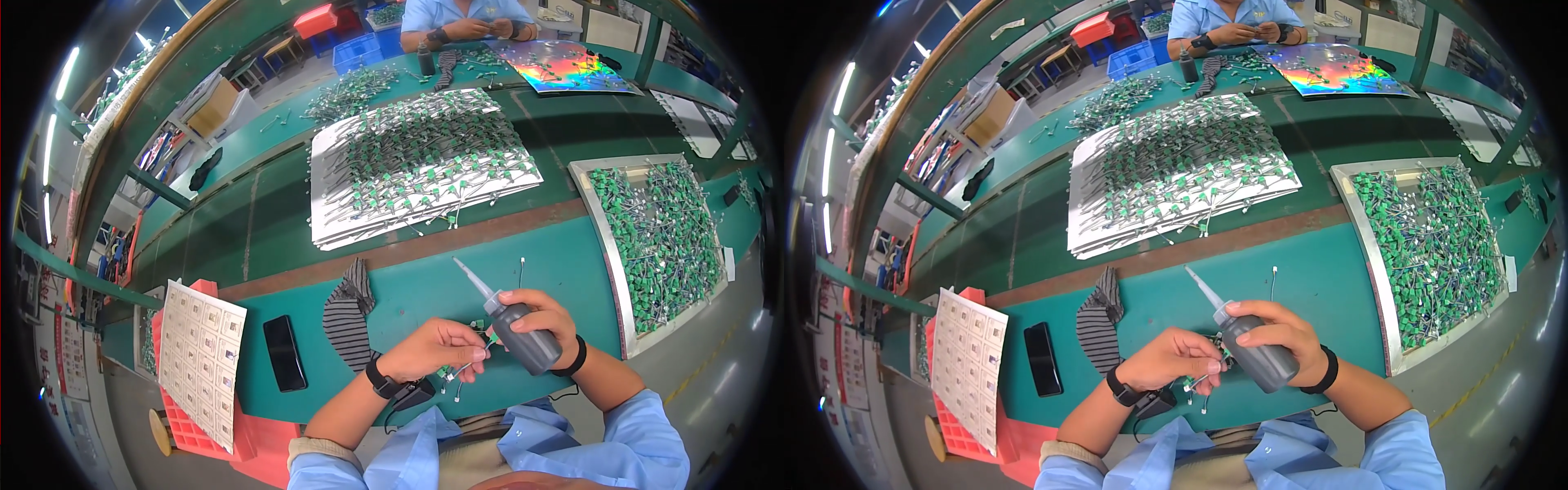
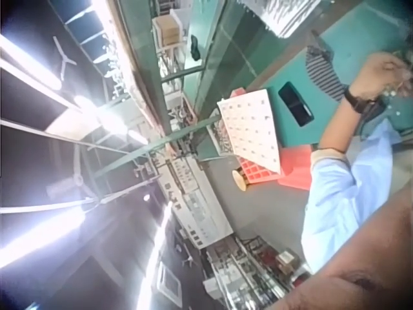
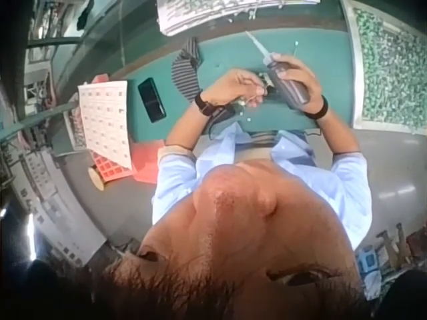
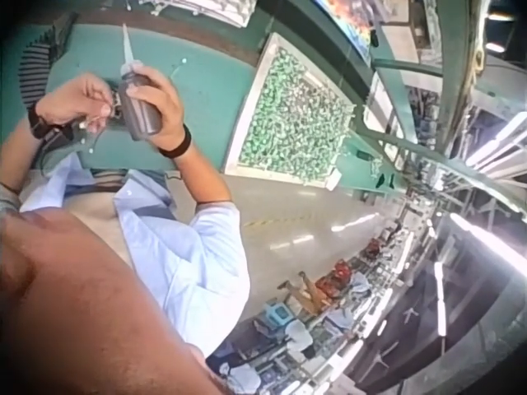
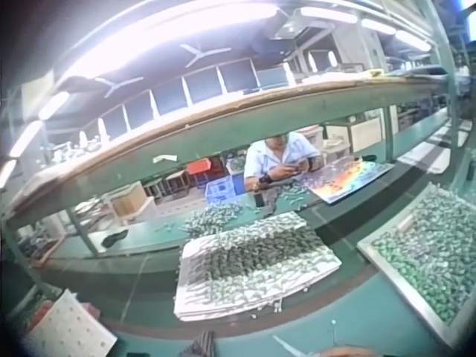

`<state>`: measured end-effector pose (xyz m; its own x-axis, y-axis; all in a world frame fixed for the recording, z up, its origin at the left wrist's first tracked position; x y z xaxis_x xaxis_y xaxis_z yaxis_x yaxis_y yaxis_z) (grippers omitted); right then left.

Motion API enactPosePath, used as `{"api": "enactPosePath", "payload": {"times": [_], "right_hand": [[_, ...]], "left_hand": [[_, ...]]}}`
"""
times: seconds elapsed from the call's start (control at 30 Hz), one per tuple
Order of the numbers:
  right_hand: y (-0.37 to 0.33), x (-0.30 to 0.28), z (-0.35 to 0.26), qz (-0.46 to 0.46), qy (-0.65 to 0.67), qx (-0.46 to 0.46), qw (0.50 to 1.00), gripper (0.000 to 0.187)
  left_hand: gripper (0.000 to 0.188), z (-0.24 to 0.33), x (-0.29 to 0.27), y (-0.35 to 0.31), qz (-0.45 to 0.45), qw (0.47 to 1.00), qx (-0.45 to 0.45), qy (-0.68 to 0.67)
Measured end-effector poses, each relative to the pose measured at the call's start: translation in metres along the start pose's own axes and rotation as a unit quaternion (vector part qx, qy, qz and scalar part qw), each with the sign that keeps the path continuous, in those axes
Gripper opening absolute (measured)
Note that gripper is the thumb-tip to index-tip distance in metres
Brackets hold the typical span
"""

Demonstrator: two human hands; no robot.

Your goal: The person picks up small electronic components one by one, applies liquid from a squeeze bottle to the wires, and places them onto a stack. After processing several components, the person uses a cloth to wipe the tip of the bottle.

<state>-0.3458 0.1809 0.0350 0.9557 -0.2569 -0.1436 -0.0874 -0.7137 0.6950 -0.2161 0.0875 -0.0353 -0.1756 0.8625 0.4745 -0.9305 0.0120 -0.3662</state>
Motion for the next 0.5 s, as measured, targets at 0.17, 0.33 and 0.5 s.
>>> {"api": "enactPosePath", "payload": {"times": [0.17, 0.33, 0.5], "right_hand": [[0.011, -0.003, 0.011, 0.061, 0.014, 0.059, 0.996, 0.052], [0.006, 0.0, 0.016, 0.044, 0.055, 0.083, 0.994, 0.053], [0.003, 0.013, 0.007, 0.002, 0.128, 0.096, 0.987, 0.057]], "left_hand": [[0.014, -0.016, -0.007, 0.01, 0.032, 0.996, 0.021, -0.08], [0.017, -0.036, -0.001, 0.008, -0.028, 0.975, -0.036, -0.216], [0.015, -0.037, 0.013, 0.0, -0.065, 0.987, -0.018, -0.147]]}}
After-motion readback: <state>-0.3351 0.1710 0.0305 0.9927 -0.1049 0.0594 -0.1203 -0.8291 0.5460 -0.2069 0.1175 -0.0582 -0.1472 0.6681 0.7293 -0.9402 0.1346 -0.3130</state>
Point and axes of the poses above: each hand's wrist, its own y-axis towards the middle knuckle, its own x-axis out of the palm, z = x × y, the point moved 8 cm from there along y, towards the middle knuckle, and after that the axes turned 2 degrees about -x, right-handed, at the moved point
